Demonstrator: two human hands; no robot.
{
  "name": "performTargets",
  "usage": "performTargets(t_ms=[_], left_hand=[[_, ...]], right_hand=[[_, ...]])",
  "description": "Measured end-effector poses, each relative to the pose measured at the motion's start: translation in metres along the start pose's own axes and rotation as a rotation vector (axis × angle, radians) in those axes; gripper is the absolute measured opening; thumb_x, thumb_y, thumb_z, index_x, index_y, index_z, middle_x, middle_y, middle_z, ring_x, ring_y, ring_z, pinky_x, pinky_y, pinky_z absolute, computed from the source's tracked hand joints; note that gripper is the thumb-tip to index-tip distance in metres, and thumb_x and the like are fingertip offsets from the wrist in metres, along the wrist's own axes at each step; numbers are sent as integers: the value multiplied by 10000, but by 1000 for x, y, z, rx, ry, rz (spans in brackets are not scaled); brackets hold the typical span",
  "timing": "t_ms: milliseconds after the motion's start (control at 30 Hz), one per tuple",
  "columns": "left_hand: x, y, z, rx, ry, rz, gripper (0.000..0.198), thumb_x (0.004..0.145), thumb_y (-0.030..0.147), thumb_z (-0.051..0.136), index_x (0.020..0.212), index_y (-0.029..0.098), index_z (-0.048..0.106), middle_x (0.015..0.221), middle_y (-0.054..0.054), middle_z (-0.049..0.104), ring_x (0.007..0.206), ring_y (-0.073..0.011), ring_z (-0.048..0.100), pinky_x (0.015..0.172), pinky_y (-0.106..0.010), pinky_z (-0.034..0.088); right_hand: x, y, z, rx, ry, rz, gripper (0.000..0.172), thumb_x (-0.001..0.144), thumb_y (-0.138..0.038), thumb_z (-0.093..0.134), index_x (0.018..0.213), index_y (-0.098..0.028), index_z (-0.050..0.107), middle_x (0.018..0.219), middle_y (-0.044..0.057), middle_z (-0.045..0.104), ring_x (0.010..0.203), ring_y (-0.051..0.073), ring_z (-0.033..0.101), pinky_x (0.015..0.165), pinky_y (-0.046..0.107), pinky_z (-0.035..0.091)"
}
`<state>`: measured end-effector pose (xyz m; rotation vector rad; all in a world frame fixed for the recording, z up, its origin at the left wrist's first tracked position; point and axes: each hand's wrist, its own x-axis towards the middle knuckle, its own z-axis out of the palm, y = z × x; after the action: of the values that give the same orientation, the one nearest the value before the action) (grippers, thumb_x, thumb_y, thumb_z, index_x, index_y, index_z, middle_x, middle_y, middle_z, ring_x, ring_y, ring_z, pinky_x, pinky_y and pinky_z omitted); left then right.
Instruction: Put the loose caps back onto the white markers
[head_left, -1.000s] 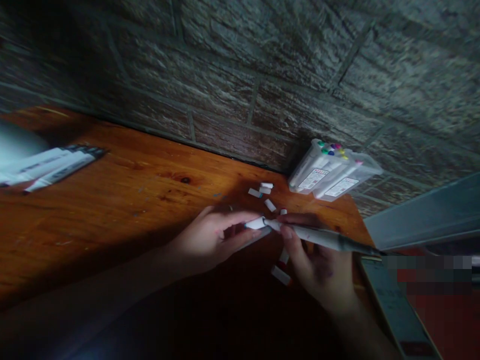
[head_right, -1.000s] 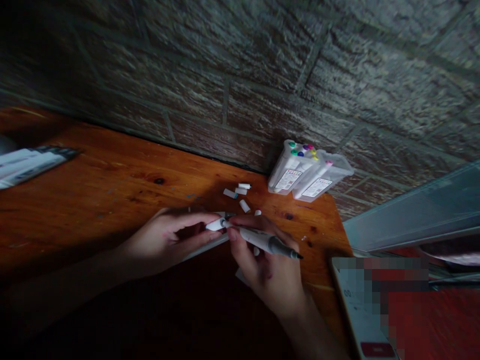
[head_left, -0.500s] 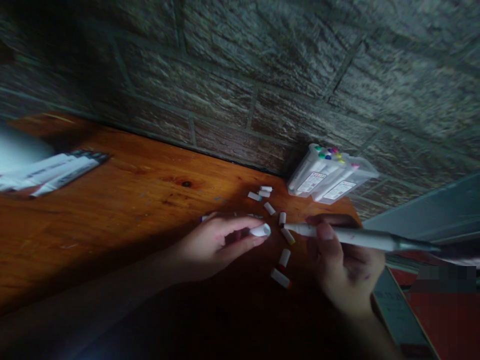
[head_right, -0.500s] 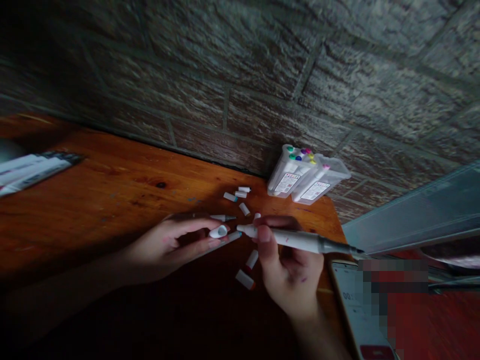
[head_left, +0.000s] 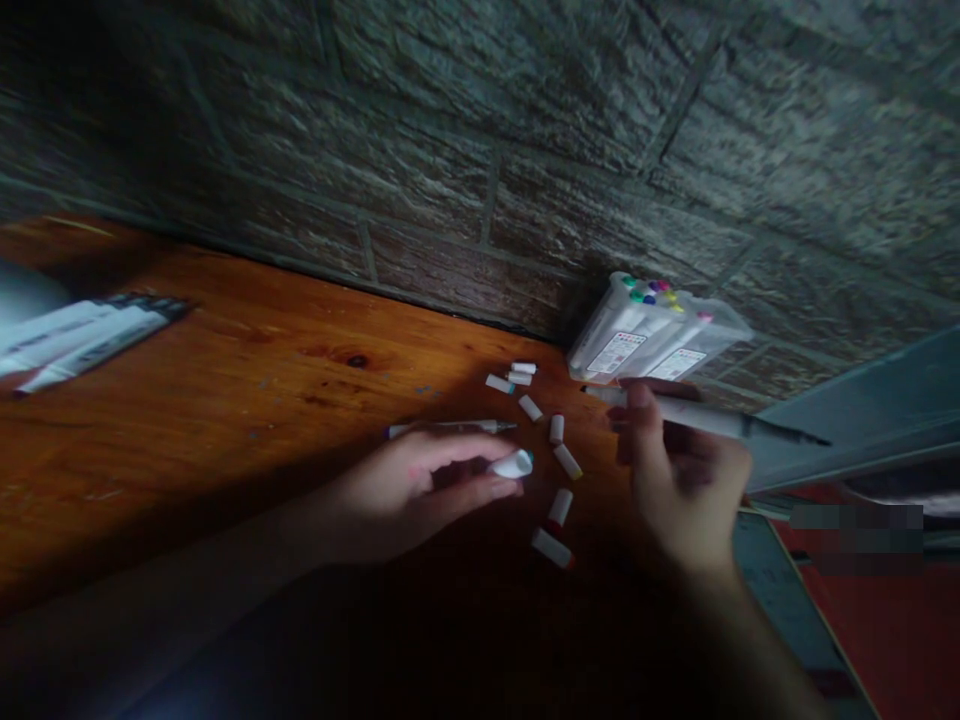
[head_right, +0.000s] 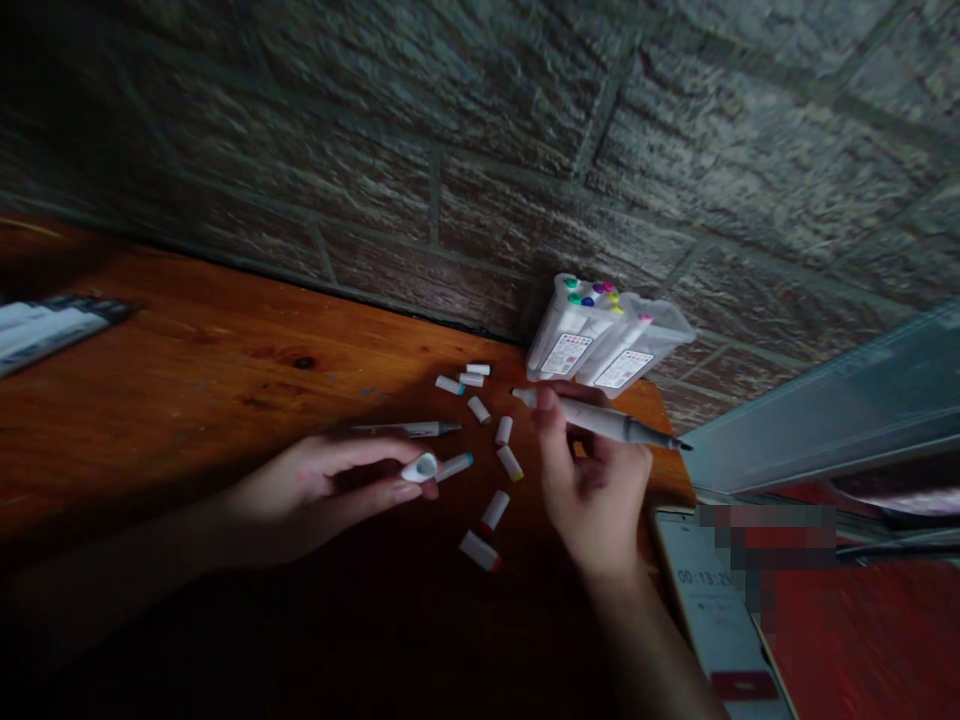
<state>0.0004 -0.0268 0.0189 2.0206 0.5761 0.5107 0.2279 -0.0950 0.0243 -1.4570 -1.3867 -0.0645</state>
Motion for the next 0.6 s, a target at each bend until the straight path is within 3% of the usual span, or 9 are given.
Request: performTargets(t_ms=[200, 367, 500, 600], left_hand=[[0, -6, 2, 33, 46, -12, 232, 971, 365, 566, 1087, 223, 709, 1036, 11, 739, 943, -152, 666, 851, -251, 480], [-2, -11, 3, 34, 60, -3, 241, 970, 378, 568, 1135, 252, 691, 973, 22, 732, 838, -135, 657, 747, -235, 483], [-3, -14, 6, 98, 136, 46, 220, 953, 351, 605, 1124, 246, 694, 904, 28, 721, 757, -109, 632, 678, -207, 460], [-3, -11, 6, 123, 142, 127, 153, 949, 302, 616, 1040, 221, 708, 904, 26, 720, 799, -102, 635, 723, -193, 460]], right_hand=[[-16, -28, 3, 259, 6, -114, 96, 892, -139, 648, 859, -209, 705, 871, 13, 726, 700, 123, 714, 545, 196, 557], [-22, -33, 5, 294, -136, -156, 141, 890, -105, 631, 942, -225, 686, 861, -5, 736, 717, 118, 719, 603, 197, 587], [-20, -29, 3, 185, -286, -258, 133, 877, -148, 675, 983, -229, 675, 854, -12, 752, 717, 125, 727, 623, 210, 587], [-12, -18, -1, -42, -209, -285, 102, 872, -180, 691, 966, -219, 692, 797, -7, 750, 646, 135, 712, 602, 237, 578]])
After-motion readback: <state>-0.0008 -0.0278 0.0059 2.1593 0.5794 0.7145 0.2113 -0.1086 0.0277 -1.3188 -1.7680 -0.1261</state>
